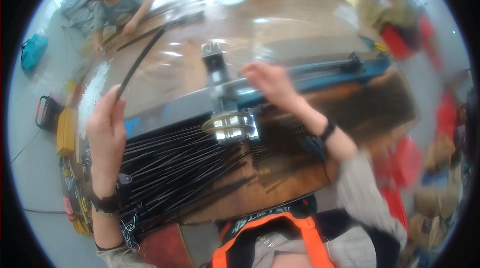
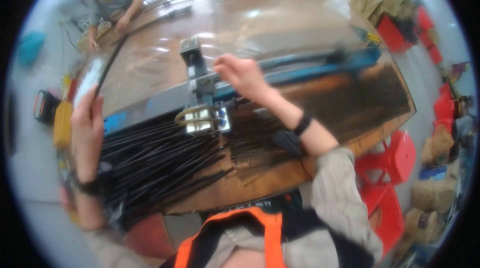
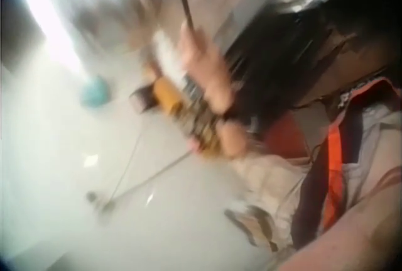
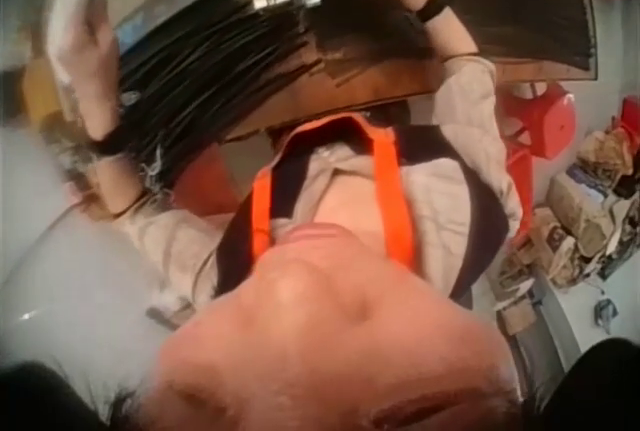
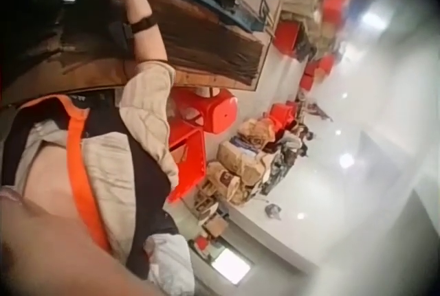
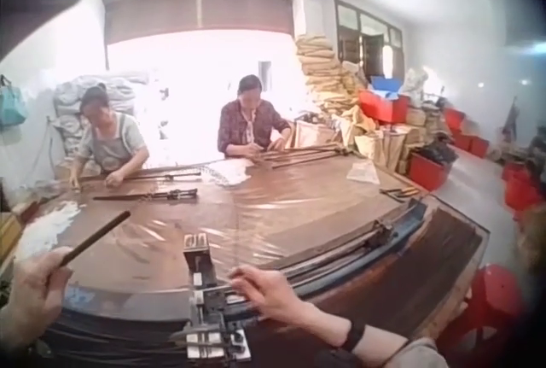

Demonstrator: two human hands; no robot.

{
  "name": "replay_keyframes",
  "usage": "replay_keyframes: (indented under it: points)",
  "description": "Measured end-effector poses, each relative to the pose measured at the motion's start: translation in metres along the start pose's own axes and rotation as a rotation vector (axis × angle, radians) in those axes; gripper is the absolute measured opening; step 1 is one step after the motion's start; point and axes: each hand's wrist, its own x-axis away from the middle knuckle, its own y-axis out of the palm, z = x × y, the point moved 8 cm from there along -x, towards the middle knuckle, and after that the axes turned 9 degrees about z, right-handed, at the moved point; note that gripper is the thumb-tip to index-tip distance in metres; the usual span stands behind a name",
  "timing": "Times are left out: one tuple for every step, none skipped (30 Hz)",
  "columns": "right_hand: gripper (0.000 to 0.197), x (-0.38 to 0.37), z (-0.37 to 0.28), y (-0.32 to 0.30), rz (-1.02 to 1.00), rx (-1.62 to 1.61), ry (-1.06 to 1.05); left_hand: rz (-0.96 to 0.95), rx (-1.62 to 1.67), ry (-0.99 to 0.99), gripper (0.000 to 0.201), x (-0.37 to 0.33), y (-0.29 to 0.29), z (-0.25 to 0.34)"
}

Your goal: Stringing and weaving black rods through a metal assembly fixture on a workbench.

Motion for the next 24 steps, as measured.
replay_keyframes:
  points:
    - [0.018, -0.015, -0.013, 0.023, -0.026, -0.084, -0.032, -0.028, 0.046, -0.073, 0.023, 0.009, 0.0, -0.007]
    - [0.017, -0.026, -0.02, 0.04, -0.052, -0.169, -0.064, -0.056, 0.093, -0.145, 0.023, 0.017, 0.001, -0.015]
    - [0.017, -0.032, -0.018, 0.036, -0.038, -0.146, -0.069, -0.044, 0.114, -0.132, 0.023, 0.021, 0.001, -0.014]
    - [0.017, -0.038, -0.02, 0.047, -0.061, -0.098, -0.192, -0.056, 0.095, -0.141, 0.024, 0.029, -0.005, -0.021]
    - [0.016, -0.041, -0.022, 0.056, -0.081, -0.047, -0.314, -0.068, 0.079, -0.149, 0.024, 0.036, -0.01, -0.029]
    - [0.016, -0.039, -0.032, 0.067, -0.114, 0.0, -0.432, -0.085, 0.062, -0.17, 0.024, 0.046, -0.013, -0.037]
    - [0.016, -0.04, -0.034, 0.073, -0.125, -0.003, -0.433, -0.085, 0.06, -0.181, 0.024, 0.053, -0.016, -0.043]
    - [0.015, -0.04, -0.036, 0.077, -0.139, -0.013, -0.438, -0.1, 0.054, -0.203, 0.024, 0.06, -0.017, -0.049]
    - [0.014, -0.04, -0.037, 0.08, -0.152, -0.022, -0.443, -0.116, 0.049, -0.223, 0.024, 0.065, -0.016, -0.054]
    - [0.013, -0.041, -0.038, 0.082, -0.162, -0.03, -0.447, -0.132, 0.045, -0.24, 0.024, 0.068, -0.014, -0.058]
    - [0.013, -0.043, -0.042, 0.087, -0.167, -0.033, -0.445, -0.136, 0.044, -0.245, 0.024, 0.07, -0.013, -0.059]
    - [0.012, -0.048, -0.038, 0.102, -0.278, 0.056, -0.345, -0.128, 0.057, -0.249, 0.024, 0.071, -0.01, -0.059]
    - [0.011, -0.05, -0.032, 0.116, -0.386, 0.145, -0.244, -0.12, 0.07, -0.251, 0.024, 0.07, -0.007, -0.057]
    - [0.01, -0.049, -0.022, 0.125, -0.493, 0.234, -0.142, -0.112, 0.083, -0.251, 0.025, 0.069, -0.004, -0.055]
    - [0.01, -0.047, -0.022, 0.129, -0.496, 0.228, -0.145, -0.113, 0.077, -0.255, 0.025, 0.068, -0.003, -0.054]
    - [0.008, -0.043, -0.032, 0.13, -0.431, 0.302, -0.301, -0.131, 0.074, -0.258, 0.025, 0.067, 0.0, -0.052]
    - [0.006, -0.038, -0.041, 0.129, -0.36, 0.377, -0.456, -0.149, 0.073, -0.26, 0.025, 0.065, 0.004, -0.05]
    - [0.006, -0.034, -0.048, 0.127, -0.284, 0.452, -0.608, -0.168, 0.073, -0.259, 0.025, 0.062, 0.009, -0.049]
    - [0.007, -0.037, -0.041, 0.107, -0.197, 0.538, -0.597, -0.17, 0.075, -0.255, 0.025, 0.058, 0.015, -0.049]
    - [0.011, -0.035, -0.032, 0.087, -0.122, 0.6, -0.595, -0.185, 0.055, -0.247, 0.025, 0.061, 0.016, -0.053]
    - [0.006, -0.029, -0.019, 0.065, -0.074, 0.595, -0.585, -0.198, 0.031, -0.239, 0.025, 0.065, 0.014, -0.057]
    - [0.009, -0.024, -0.002, 0.033, -0.023, 0.599, -0.577, -0.203, 0.013, -0.227, 0.024, 0.064, 0.014, -0.059]
    - [0.009, -0.011, 0.015, 0.005, 0.039, 0.651, -0.592, -0.201, -0.004, -0.242, 0.024, 0.066, 0.019, -0.065]
    - [0.007, 0.0, 0.035, -0.029, 0.084, 0.687, -0.558, -0.233, -0.021, -0.177, 0.023, 0.066, 0.032, -0.065]
